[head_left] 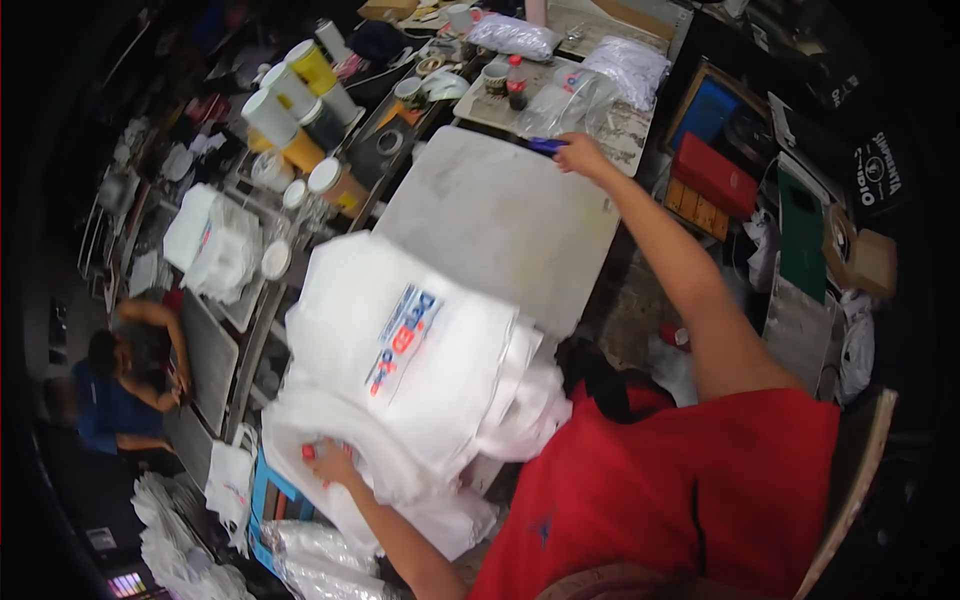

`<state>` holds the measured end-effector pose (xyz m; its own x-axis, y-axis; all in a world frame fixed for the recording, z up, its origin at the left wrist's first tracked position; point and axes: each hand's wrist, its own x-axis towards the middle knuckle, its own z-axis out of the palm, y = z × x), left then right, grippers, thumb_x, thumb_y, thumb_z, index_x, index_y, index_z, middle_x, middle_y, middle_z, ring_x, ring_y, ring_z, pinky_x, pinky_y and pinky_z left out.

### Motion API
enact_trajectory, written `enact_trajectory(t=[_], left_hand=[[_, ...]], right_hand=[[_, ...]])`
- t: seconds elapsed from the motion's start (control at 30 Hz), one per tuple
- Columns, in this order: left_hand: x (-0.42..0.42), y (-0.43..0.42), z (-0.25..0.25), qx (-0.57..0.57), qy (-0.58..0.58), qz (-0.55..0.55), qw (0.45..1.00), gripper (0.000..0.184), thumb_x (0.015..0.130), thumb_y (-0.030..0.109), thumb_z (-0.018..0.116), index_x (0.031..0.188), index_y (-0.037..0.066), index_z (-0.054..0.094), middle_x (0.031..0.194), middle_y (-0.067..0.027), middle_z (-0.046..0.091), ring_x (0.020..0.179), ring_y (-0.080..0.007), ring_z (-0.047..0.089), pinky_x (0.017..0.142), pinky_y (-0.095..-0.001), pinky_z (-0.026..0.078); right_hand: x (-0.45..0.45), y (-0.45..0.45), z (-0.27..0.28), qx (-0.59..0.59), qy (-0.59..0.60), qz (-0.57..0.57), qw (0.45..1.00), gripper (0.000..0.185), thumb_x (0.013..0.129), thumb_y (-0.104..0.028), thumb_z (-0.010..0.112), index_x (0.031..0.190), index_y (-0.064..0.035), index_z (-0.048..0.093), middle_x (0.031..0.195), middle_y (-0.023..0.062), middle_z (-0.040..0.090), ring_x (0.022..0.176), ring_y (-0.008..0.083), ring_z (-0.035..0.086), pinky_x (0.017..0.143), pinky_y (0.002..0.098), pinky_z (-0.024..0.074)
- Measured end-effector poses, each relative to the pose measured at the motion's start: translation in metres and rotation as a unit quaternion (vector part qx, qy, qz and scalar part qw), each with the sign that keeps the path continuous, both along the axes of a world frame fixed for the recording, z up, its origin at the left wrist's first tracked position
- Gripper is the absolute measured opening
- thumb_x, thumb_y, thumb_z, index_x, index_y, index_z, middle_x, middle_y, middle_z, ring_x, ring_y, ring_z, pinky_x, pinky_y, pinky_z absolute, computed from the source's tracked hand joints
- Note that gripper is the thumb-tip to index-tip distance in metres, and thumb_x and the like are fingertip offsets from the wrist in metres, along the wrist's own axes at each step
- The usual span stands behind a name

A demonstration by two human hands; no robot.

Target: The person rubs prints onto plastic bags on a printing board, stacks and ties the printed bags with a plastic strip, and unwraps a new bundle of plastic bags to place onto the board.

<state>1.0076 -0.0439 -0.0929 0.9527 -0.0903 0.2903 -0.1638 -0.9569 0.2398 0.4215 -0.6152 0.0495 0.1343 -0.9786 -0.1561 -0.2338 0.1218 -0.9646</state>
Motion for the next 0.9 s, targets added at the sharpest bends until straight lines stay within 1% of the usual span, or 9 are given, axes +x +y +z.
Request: enact_trajectory(t=[0.07, 0.2, 0.23, 0.27, 0.3, 0.4, 0.43, 0.53, 0.9], left_hand=[[0.041, 0.026, -0.045, 0.167, -0.108, -0.109, 0.974, 0.092, 0.075, 0.06, 0.07, 0.137, 0.001, 0.037, 0.121, -0.0324, 0.051, 0.101, -0.0454, 0.059, 0.084, -0.0554, 0.049], [0.047, 0.047, 0.016, -0.069, 0.167, -0.129, 0.975, 0.081, 0.079, 0.033, 0.077, 0.137, -0.001, 0.033, 0.091, -0.0171, 0.066, 0.073, -0.0299, 0.069, 0.046, -0.0411, 0.056], [0.031, 0.04, 0.045, -0.086, 0.18, 0.056, 0.978, 0.073, 0.082, 0.027, 0.073, 0.138, -0.001, 0.036, 0.094, -0.0168, 0.068, 0.079, -0.0305, 0.069, 0.052, -0.0408, 0.058], [-0.02, -0.002, 0.105, -0.099, 0.198, -0.188, 0.957, 0.053, 0.091, 0.034, 0.064, 0.125, -0.006, 0.051, 0.108, -0.0282, 0.061, 0.084, -0.0363, 0.065, 0.069, -0.0419, 0.056], [-0.09, -0.072, 0.159, -0.298, 0.262, -0.043, 0.917, 0.054, 0.097, 0.026, 0.055, 0.139, -0.006, 0.039, 0.126, -0.0244, 0.057, 0.109, -0.0343, 0.062, 0.091, -0.0419, 0.054], [-0.194, -0.165, 0.219, 0.019, 0.218, -0.139, 0.966, 0.059, 0.094, 0.039, 0.061, 0.145, 0.019, 0.04, 0.158, -0.0157, 0.022, 0.141, -0.0407, 0.024, 0.115, -0.0497, 0.025], [-0.249, -0.219, 0.234, 0.286, 0.135, -0.173, 0.933, 0.056, 0.096, 0.038, 0.056, 0.144, 0.014, 0.041, 0.155, -0.024, 0.023, 0.136, -0.0444, 0.032, 0.112, -0.0535, 0.029], [-0.218, -0.129, 0.128, 0.406, 0.132, -0.304, 0.851, 0.055, 0.098, 0.034, 0.052, 0.147, 0.015, 0.037, 0.15, -0.0303, 0.028, 0.135, -0.0467, 0.033, 0.112, -0.0543, 0.028], [-0.305, -0.199, 0.128, 0.201, 0.255, -0.148, 0.934, 0.061, 0.1, 0.029, 0.049, 0.15, 0.002, 0.027, 0.152, -0.0301, 0.024, 0.142, -0.042, 0.023, 0.117, -0.0483, 0.018]], right_hand=[[-0.078, -0.071, -0.024, -0.02, 0.007, -0.105, 0.994, 0.024, 0.087, -0.002, 0.058, 0.11, 0.0025, 0.062, 0.079, 0.0098, 0.067, 0.063, 0.0165, 0.065, 0.055, 0.029, 0.0546], [-0.168, -0.21, -0.016, -0.084, 0.093, -0.242, 0.962, 0.016, 0.083, -0.01, 0.07, 0.096, -0.0013, 0.067, 0.077, 0.0083, 0.069, 0.063, 0.015, 0.067, 0.056, 0.0277, 0.0536], [-0.189, -0.26, -0.021, -0.172, 0.239, -0.235, 0.926, 0.017, 0.082, -0.016, 0.072, 0.092, -0.0028, 0.07, 0.077, 0.0073, 0.07, 0.063, 0.0151, 0.067, 0.058, 0.028, 0.0535], [-0.208, -0.304, -0.033, -0.246, 0.378, -0.221, 0.865, 0.02, 0.081, -0.022, 0.074, 0.089, -0.0043, 0.072, 0.076, 0.0063, 0.071, 0.063, 0.0151, 0.068, 0.061, 0.0283, 0.0534], [-0.223, -0.348, -0.054, -0.244, 0.363, -0.256, 0.862, 0.023, 0.081, -0.027, 0.074, 0.089, -0.0061, 0.073, 0.076, 0.0063, 0.072, 0.065, 0.0161, 0.068, 0.065, 0.0288, 0.0532], [-0.231, -0.446, -0.074, -0.187, 0.237, -0.31, 0.901, 0.029, 0.081, -0.033, 0.071, 0.096, -0.0096, 0.075, 0.079, 0.0079, 0.072, 0.073, 0.0199, 0.07, 0.072, 0.0316, 0.0531], [-0.228, -0.477, -0.075, -0.185, 0.235, -0.301, 0.906, 0.029, 0.081, -0.033, 0.071, 0.096, -0.0096, 0.075, 0.079, 0.0079, 0.072, 0.073, 0.0199, 0.07, 0.072, 0.0316, 0.0531], [-0.227, -0.556, -0.084, -0.214, 0.263, -0.326, 0.883, 0.03, 0.077, -0.037, 0.072, 0.098, -0.0159, 0.076, 0.093, 0.0121, 0.072, 0.09, 0.0316, 0.069, 0.083, 0.0388, 0.0538], [-0.204, -0.667, -0.095, -0.17, 0.529, -0.284, 0.782, 0.03, 0.081, -0.032, 0.065, 0.099, -0.0107, 0.075, 0.1, 0.0188, 0.071, 0.1, 0.033, 0.067, 0.089, 0.0403, 0.052]])
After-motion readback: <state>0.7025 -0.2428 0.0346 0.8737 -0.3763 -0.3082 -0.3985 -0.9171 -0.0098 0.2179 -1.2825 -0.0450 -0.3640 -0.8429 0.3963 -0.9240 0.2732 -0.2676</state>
